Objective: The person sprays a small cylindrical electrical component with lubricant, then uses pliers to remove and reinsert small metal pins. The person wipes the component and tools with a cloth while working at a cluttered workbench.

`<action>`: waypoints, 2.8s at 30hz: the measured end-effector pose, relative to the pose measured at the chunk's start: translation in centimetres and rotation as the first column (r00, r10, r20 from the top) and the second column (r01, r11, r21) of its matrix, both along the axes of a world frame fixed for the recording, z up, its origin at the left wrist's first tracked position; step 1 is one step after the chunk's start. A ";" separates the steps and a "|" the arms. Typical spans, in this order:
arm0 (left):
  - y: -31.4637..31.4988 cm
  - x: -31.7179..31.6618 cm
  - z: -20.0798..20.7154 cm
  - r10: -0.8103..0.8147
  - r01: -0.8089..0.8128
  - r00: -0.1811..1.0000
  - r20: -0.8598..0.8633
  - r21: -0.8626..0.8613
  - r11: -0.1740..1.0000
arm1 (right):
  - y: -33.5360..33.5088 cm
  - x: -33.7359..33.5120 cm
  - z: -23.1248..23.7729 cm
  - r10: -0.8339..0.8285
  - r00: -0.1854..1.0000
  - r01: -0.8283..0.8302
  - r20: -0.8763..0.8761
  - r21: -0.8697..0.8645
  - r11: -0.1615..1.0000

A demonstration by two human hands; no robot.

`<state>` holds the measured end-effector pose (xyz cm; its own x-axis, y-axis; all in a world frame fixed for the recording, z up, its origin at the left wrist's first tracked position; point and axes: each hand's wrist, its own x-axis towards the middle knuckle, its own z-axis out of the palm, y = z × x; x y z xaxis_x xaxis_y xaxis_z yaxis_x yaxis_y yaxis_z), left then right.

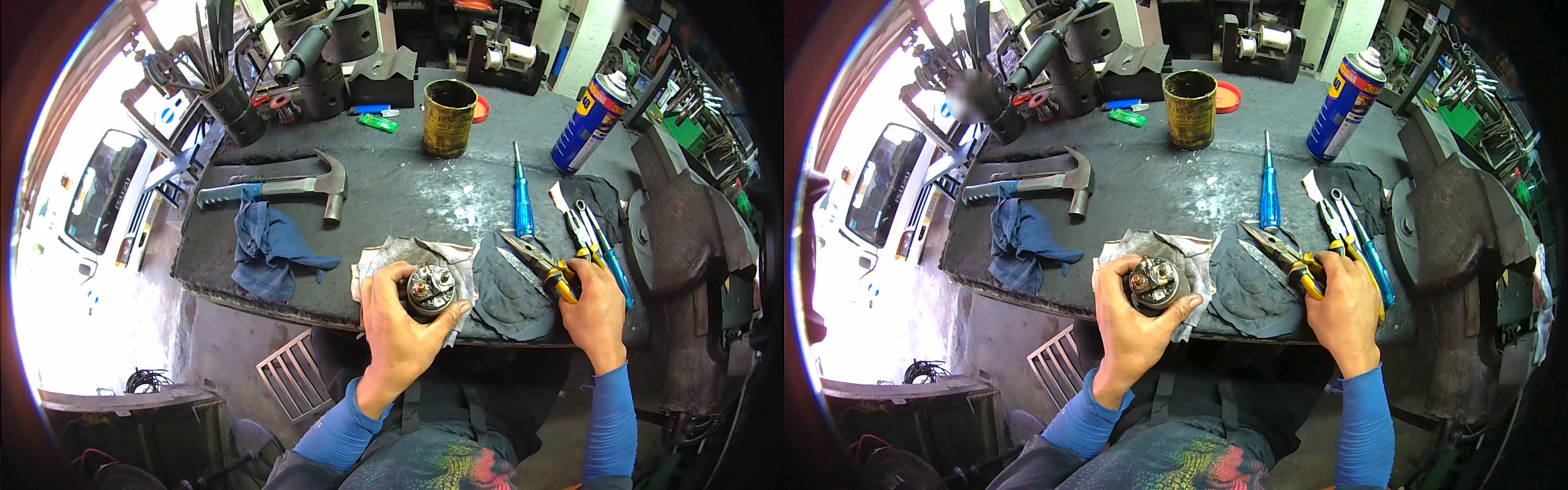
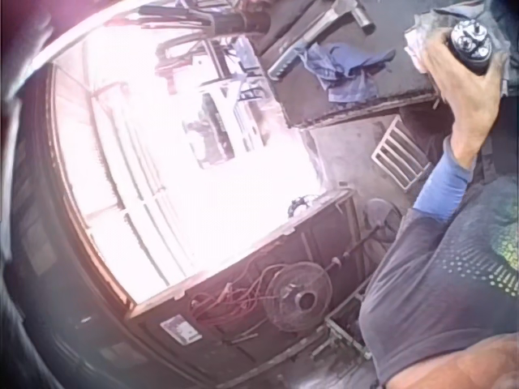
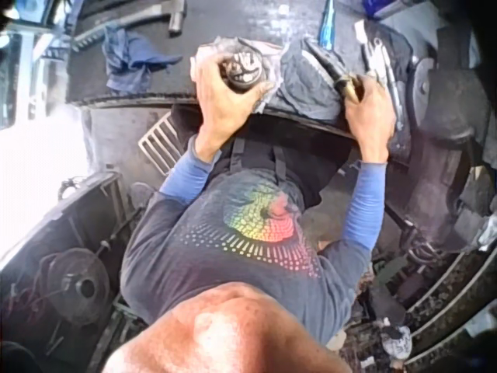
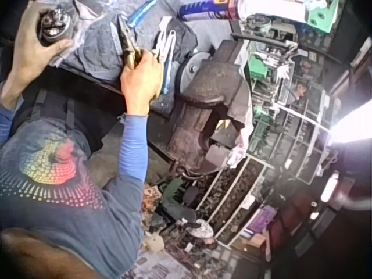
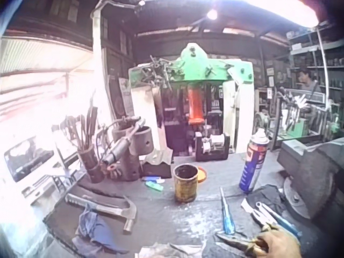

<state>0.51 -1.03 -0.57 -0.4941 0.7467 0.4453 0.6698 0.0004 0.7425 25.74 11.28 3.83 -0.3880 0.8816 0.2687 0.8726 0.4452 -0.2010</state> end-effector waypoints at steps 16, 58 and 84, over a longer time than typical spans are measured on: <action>3.7 -4.3 12.7 -0.567 0.621 0.678 0.469 0.049 0.783 | -4.2 -10.7 6.1 -0.257 0.117 -0.481 -0.959 -0.281 0.830; 5.2 -6.1 6.4 -0.485 0.628 0.312 0.817 0.206 0.750 | -2.5 0.5 1.8 -0.178 0.959 0.155 -0.219 -0.120 0.981; 6.6 -6.9 5.6 -0.664 0.723 0.284 0.691 0.300 0.622 | -1.6 2.6 2.1 -0.168 0.958 0.187 0.233 -0.060 0.981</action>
<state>-6.39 5.58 5.01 0.1197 0.9772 0.1753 -0.2770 -0.1367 0.9511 28.36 9.68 5.95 -0.2657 0.9568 0.1176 0.9628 0.2696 -0.0179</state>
